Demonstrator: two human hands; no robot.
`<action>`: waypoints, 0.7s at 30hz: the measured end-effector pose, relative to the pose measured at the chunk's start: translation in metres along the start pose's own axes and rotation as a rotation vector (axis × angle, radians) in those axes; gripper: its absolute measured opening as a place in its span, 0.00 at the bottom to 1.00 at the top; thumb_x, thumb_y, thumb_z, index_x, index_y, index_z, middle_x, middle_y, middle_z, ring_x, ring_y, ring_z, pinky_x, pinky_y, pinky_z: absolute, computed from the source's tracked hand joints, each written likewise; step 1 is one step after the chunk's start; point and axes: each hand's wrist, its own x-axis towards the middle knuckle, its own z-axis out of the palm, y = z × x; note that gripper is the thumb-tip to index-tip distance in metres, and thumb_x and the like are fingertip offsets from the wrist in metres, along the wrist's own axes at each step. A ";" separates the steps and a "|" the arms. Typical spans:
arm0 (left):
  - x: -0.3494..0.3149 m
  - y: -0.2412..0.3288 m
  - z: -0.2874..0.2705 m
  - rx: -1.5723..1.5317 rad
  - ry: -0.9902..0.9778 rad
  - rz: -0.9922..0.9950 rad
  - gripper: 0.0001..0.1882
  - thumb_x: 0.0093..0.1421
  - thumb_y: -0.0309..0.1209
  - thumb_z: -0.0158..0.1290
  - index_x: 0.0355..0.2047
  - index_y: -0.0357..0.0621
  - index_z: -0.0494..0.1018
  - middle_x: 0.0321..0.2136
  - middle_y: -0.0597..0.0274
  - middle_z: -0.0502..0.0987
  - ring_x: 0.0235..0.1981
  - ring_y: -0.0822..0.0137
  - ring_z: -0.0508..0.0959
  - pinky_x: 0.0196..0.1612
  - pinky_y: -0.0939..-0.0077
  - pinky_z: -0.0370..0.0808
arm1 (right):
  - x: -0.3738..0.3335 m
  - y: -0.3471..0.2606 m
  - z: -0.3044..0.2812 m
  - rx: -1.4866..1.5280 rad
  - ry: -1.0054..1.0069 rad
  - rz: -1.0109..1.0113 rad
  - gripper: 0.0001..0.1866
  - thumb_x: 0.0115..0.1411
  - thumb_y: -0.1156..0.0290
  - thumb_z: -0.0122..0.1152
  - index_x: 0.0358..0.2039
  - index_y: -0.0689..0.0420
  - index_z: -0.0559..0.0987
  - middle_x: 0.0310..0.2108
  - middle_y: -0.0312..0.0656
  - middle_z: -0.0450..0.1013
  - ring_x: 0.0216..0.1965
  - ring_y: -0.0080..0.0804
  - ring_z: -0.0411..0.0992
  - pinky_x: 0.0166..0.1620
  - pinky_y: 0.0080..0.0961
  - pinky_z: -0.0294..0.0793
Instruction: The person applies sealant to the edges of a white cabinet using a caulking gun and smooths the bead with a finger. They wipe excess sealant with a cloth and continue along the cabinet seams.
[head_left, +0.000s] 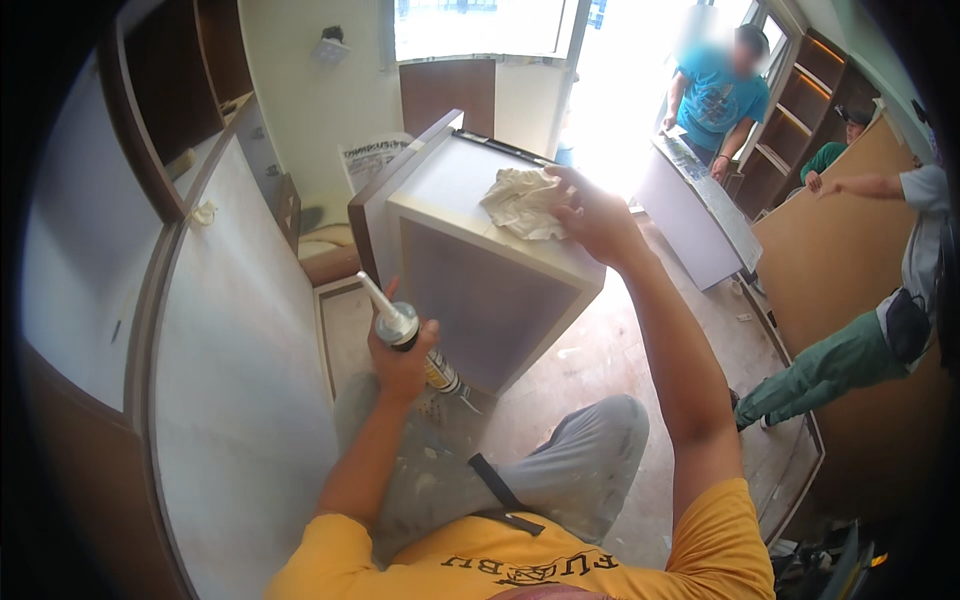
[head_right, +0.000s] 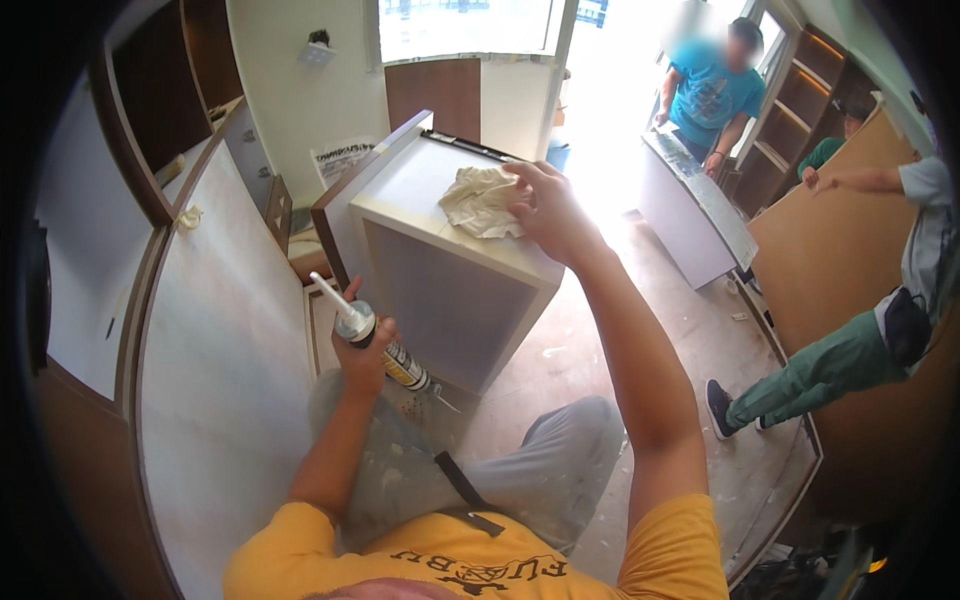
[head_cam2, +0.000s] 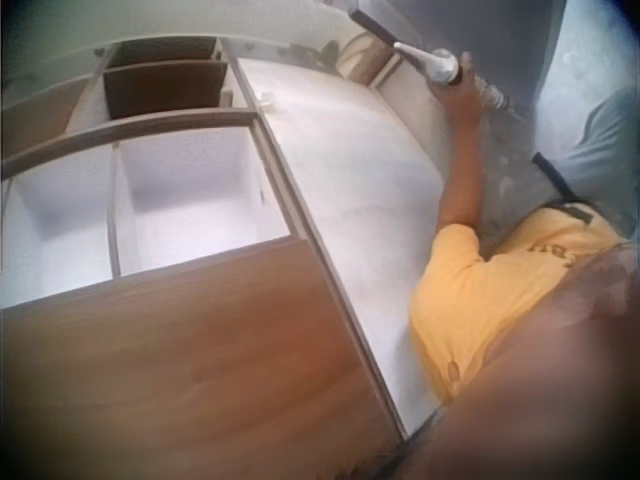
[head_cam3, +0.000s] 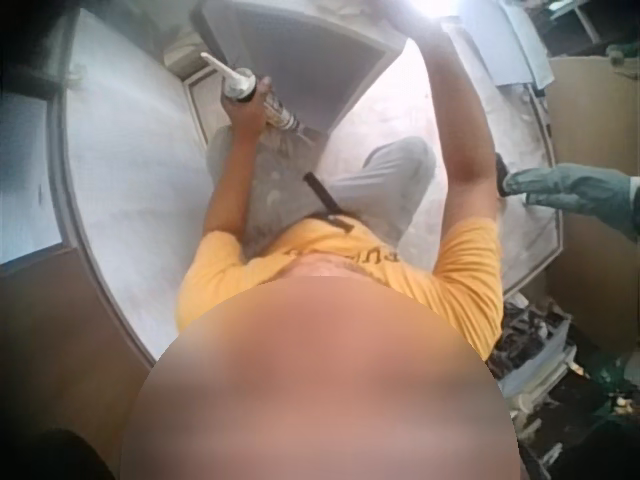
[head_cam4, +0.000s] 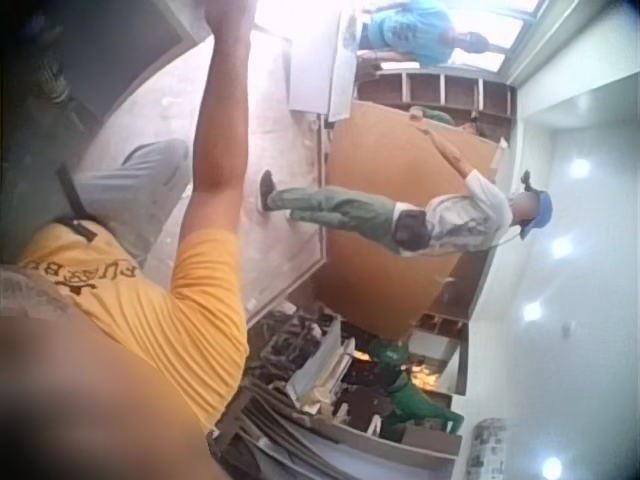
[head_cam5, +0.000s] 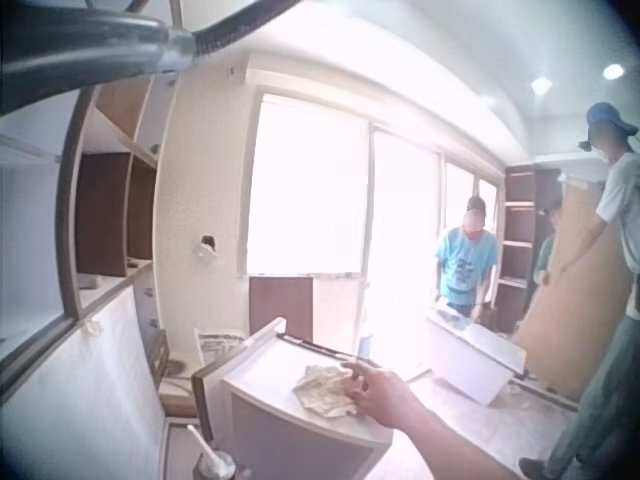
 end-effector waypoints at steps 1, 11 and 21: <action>-0.001 0.001 0.002 -0.022 -0.021 -0.008 0.40 0.56 0.20 0.64 0.69 0.41 0.62 0.30 0.69 0.74 0.30 0.77 0.76 0.36 0.79 0.78 | -0.004 -0.002 0.000 0.004 0.031 -0.003 0.10 0.62 0.70 0.67 0.31 0.61 0.76 0.31 0.43 0.72 0.33 0.38 0.74 0.40 0.35 0.75; -0.002 0.138 -0.036 -0.579 -0.074 0.249 0.40 0.61 0.29 0.60 0.69 0.29 0.54 0.30 0.58 0.77 0.29 0.66 0.81 0.37 0.68 0.83 | -0.168 -0.039 -0.049 0.221 -0.323 -0.052 0.08 0.56 0.74 0.73 0.24 0.59 0.80 0.27 0.41 0.77 0.29 0.35 0.75 0.36 0.30 0.74; 0.010 0.227 -0.038 -1.137 -0.328 0.206 0.24 0.74 0.45 0.48 0.54 0.35 0.61 0.31 0.56 0.72 0.32 0.64 0.79 0.44 0.60 0.81 | -0.305 -0.011 0.022 0.767 0.081 0.487 0.32 0.56 0.74 0.74 0.61 0.58 0.72 0.56 0.41 0.72 0.55 0.34 0.73 0.59 0.34 0.75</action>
